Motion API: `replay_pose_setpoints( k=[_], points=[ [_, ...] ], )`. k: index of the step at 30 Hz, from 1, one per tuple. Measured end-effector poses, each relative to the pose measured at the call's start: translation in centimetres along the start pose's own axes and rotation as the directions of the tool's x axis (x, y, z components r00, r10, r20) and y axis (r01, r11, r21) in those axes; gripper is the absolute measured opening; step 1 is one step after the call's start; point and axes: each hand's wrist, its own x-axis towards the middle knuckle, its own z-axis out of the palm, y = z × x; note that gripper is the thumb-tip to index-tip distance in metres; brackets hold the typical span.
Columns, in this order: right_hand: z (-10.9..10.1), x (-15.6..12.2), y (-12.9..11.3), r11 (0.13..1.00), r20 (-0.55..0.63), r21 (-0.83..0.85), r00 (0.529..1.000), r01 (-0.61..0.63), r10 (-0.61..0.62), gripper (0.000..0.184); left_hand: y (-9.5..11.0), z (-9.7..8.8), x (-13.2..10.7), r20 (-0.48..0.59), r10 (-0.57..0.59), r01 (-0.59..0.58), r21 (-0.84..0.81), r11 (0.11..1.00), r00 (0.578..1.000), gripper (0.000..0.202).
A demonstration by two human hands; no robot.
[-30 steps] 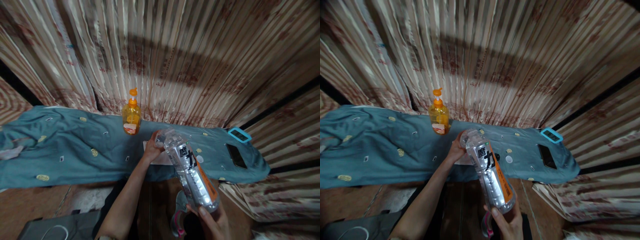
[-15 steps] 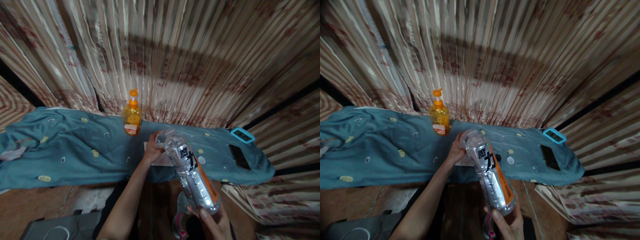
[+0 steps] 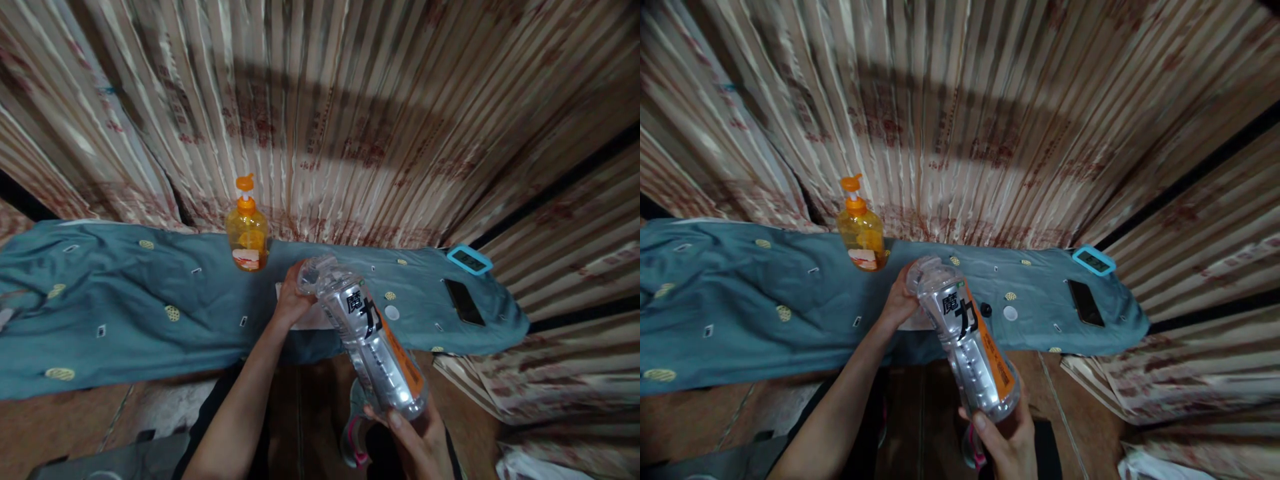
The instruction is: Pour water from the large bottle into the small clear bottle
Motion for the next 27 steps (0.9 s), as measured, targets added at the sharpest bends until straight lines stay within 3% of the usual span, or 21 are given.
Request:
replay_pose_setpoints(
  k=[8, 13, 27],
  points=[
    [1.3, -0.3, -0.6, 0.995, -0.011, 0.080, 0.999, 0.052, -0.051, 0.075, 0.8, -0.4, 0.1, -0.006, -0.038, 0.038, 0.003, 0.999, 0.999, 0.080],
    [2.2, -0.7, -1.2, 0.991, -0.031, 0.126, 0.998, 0.054, -0.051, 0.077, 0.8, -0.4, 0.0, -0.009, -0.056, 0.056, -0.012, 0.998, 0.998, 0.078],
    [2.3, -1.0, -1.2, 0.992, -0.043, 0.123, 0.998, 0.039, -0.034, 0.074, 0.2, 0.0, 0.3, -0.047, -0.031, 0.030, -0.022, 0.999, 0.998, 0.074]
  ],
)
